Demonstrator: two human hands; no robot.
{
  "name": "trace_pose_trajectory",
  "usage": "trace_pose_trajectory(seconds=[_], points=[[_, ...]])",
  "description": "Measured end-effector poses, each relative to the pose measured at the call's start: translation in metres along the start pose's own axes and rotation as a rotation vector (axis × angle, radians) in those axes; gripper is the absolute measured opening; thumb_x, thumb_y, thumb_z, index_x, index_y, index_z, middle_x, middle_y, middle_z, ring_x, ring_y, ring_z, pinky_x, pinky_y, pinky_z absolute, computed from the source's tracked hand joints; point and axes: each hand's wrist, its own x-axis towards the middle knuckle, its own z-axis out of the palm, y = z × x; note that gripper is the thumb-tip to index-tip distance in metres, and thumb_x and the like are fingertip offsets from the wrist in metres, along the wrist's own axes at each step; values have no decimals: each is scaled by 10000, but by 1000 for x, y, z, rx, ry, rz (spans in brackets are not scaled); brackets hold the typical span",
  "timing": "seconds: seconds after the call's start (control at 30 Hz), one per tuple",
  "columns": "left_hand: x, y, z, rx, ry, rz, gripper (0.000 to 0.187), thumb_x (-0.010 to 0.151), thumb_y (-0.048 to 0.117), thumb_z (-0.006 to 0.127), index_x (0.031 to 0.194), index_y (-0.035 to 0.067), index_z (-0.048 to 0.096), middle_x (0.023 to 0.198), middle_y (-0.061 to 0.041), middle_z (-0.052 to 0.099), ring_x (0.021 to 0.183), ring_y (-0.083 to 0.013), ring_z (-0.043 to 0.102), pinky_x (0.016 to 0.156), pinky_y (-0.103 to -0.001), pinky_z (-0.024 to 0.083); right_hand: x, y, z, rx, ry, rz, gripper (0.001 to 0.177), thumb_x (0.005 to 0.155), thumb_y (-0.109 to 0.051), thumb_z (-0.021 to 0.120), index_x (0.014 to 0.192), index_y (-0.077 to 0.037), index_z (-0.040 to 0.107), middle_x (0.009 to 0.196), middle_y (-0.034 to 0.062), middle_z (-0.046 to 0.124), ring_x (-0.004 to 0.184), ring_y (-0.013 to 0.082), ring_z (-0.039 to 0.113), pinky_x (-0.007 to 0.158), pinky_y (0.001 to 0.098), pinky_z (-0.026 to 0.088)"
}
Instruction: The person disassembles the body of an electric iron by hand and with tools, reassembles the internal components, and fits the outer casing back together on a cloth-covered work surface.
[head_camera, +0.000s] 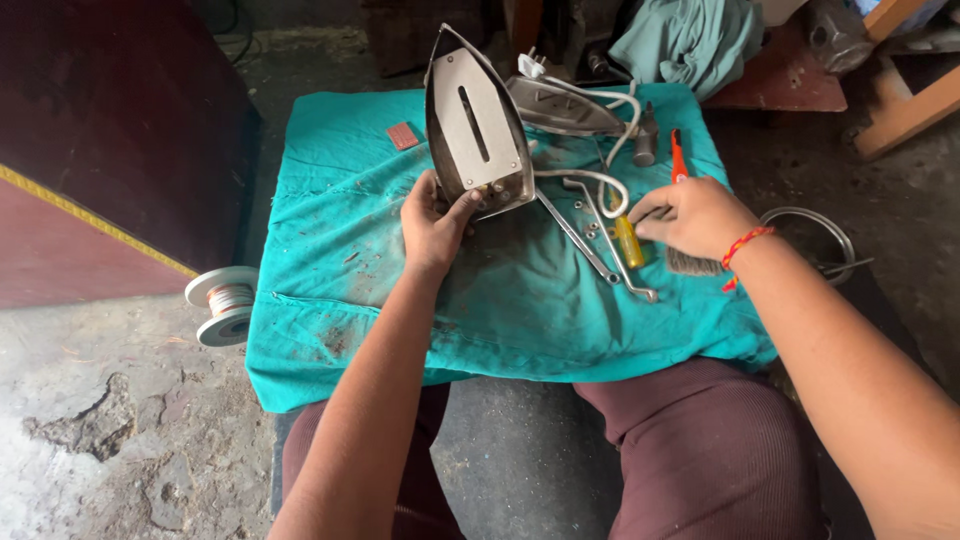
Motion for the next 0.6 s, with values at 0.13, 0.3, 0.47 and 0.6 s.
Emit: trace_pose_trajectory(seconds=[0.13,0.3,0.47,0.6], points=[[0,-1,-2,-9,-15,7,206,917,54,766,1019,19,590,830,-36,691,628,-76,607,533,-244,508,-18,-23,6,-100,127,40,199,828,-163,797,1014,-92,791,906,78,791,793,167,757,733,307,584],[-1,-1,-1,2,-4,23,207,923,49,768,1039,10,600,830,-38,684,632,-75,600,537,-244,499,-19,-31,26,-182,214,-161,237,738,-160,843,958,-105,775,969,88,691,792,204,710,720,341,563],[-1,-2,1,-19,3,13,229,908,51,764,1074,18,609,845,-38,691,616,-70,590,532,-239,492,-14,-6,35,-57,303,-178,183,745,-101,770,922,-142,786,960,67,672,786,189,710,713,328,565],[0,-1,0,10,10,9,216,920,57,763,1061,14,605,849,-44,690,639,-69,606,538,-240,506,-17,4,42,-106,378,-252,132,757,-84,762,880,-122,794,900,67,668,760,194,694,721,327,557]])
